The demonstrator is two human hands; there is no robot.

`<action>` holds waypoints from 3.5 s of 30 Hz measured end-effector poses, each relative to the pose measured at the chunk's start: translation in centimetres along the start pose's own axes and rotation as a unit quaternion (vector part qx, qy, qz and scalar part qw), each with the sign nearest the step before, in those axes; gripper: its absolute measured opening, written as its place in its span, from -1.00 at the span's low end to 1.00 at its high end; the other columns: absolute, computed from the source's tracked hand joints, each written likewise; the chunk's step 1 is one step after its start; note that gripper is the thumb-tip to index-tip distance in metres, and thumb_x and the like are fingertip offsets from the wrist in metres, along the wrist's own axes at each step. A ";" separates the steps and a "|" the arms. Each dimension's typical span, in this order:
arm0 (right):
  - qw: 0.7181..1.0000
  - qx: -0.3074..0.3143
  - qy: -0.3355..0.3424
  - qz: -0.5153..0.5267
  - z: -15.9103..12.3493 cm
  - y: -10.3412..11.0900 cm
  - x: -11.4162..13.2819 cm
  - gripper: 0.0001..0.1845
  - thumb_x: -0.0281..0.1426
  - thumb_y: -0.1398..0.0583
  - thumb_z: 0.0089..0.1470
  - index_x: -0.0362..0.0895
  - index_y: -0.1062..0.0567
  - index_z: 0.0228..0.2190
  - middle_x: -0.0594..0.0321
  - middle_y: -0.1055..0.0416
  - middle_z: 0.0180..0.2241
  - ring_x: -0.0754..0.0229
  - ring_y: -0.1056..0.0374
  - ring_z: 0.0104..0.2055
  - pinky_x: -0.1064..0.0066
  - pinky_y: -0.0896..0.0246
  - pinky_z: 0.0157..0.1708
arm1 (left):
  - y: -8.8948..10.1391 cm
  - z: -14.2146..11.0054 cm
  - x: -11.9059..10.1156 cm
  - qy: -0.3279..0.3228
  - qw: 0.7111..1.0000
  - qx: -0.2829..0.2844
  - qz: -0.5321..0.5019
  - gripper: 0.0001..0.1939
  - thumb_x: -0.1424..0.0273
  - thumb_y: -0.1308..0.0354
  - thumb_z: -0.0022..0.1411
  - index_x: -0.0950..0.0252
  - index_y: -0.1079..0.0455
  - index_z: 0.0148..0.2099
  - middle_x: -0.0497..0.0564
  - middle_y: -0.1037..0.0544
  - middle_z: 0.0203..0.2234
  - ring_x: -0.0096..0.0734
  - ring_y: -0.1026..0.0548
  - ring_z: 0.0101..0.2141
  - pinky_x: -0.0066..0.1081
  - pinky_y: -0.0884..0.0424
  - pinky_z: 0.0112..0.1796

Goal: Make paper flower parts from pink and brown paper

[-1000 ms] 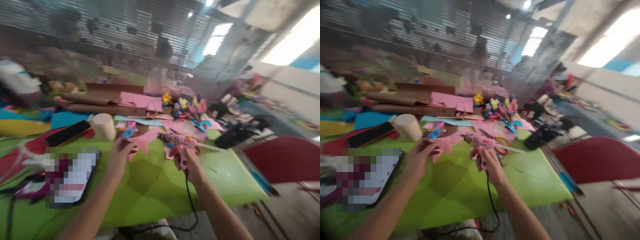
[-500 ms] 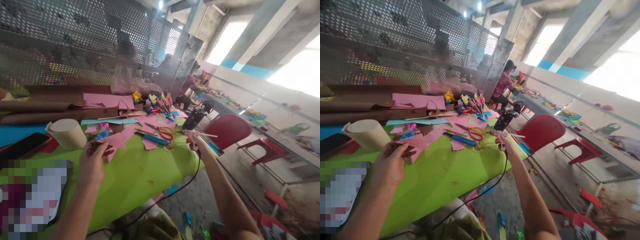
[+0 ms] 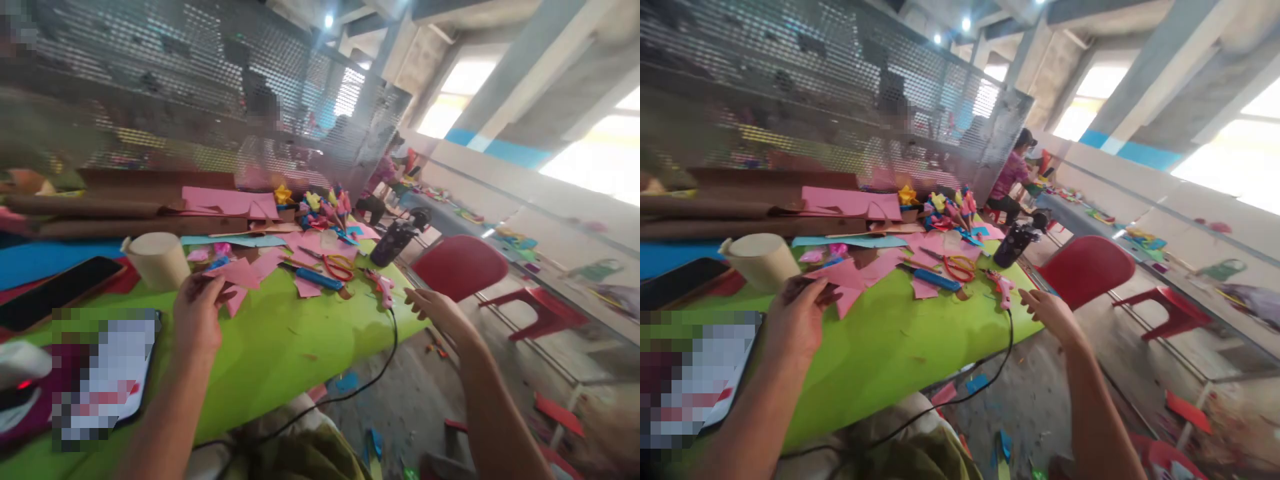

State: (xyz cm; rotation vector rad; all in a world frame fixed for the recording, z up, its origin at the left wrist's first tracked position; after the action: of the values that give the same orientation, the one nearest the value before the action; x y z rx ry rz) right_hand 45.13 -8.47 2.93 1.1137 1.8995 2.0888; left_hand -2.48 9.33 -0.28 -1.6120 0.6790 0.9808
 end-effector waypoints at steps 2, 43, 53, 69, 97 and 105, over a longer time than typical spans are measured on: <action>0.983 0.093 0.071 0.138 -1.6 -1.3 1.9 -0.31 0.22 -0.06 0.00 -0.13 -0.61 -0.41 0.09 -0.54 -0.47 0.09 -0.41 -0.50 0.31 -0.24 -0.48 | 0.5 0.0 -0.4 -0.014 1.000 -0.015 -0.018 -0.65 0.36 -0.37 -0.26 0.24 -0.27 -0.42 -0.15 -0.50 -0.54 -0.48 -0.50 -0.56 -0.46 -0.44 -0.50; 0.791 0.178 0.246 0.531 -1.3 -14.2 28.8 -0.71 -0.15 -0.37 -0.11 -0.10 -0.52 -0.49 0.34 -0.40 -0.54 0.28 -0.26 -0.50 0.46 -0.17 -0.48 | 2.2 -0.5 -0.4 -0.029 0.997 -0.068 0.020 -0.73 0.30 -0.33 -0.12 0.29 -0.36 -0.38 -0.11 -0.46 -0.53 -0.48 -0.43 -0.47 -0.48 -0.34 -0.41; 0.781 0.225 0.248 0.527 -3.7 -16.0 30.6 -0.69 -0.13 -0.35 -0.10 -0.11 -0.51 -0.46 0.35 -0.37 -0.54 0.29 -0.27 -0.52 0.43 -0.33 -0.52 | 0.7 -1.0 0.6 -0.009 0.999 -0.012 0.048 -0.73 0.32 -0.35 -0.10 0.32 -0.38 -0.37 -0.06 -0.52 -0.55 -0.49 -0.44 -0.53 -0.48 -0.33 -0.47; 0.784 0.208 0.202 0.549 -3.6 -17.5 30.3 -0.64 -0.11 -0.40 -0.21 -0.14 -0.53 -0.52 0.33 -0.41 -0.59 0.29 -0.30 -0.57 0.42 -0.33 -0.56 | 0.3 -1.4 1.2 0.014 0.999 0.015 0.050 -0.73 0.30 -0.37 -0.07 0.34 -0.43 -0.35 -0.02 -0.53 -0.48 -0.48 -0.48 -0.46 -0.44 -0.45 -0.35; 0.783 0.196 0.202 0.555 -3.6 -18.0 30.0 -0.64 -0.11 -0.39 -0.15 -0.13 -0.50 -0.54 0.34 -0.37 -0.58 0.28 -0.28 -0.55 0.42 -0.35 -0.55 | -0.2 -1.7 1.1 0.024 0.998 0.032 0.054 -0.76 0.30 -0.35 -0.05 0.33 -0.44 -0.36 0.00 -0.55 -0.45 -0.41 -0.52 -0.40 -0.37 -0.48 -0.28; 0.779 0.193 0.184 0.568 -3.5 -17.9 30.2 -0.63 -0.10 -0.41 -0.22 -0.14 -0.50 -0.57 0.34 -0.37 -0.61 0.28 -0.27 -0.57 0.41 -0.34 -0.58 | -0.3 -1.8 1.0 0.036 0.998 0.030 0.048 -0.82 0.41 -0.32 -0.08 0.33 -0.43 -0.37 -0.03 -0.55 -0.49 -0.43 -0.51 -0.40 -0.38 -0.47 -0.26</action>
State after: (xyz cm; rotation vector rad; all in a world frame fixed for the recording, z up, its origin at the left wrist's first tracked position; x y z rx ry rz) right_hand 14.30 8.51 0.20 2.6464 2.1261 2.5884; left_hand -1.27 7.76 -0.89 -1.5807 0.8343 0.9672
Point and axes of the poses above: each hand's wrist, its own z-axis towards the middle knuckle, its own y-axis out of the back of the hand, x = y × z, the point moved 9 cm from there along z, towards the middle knuckle
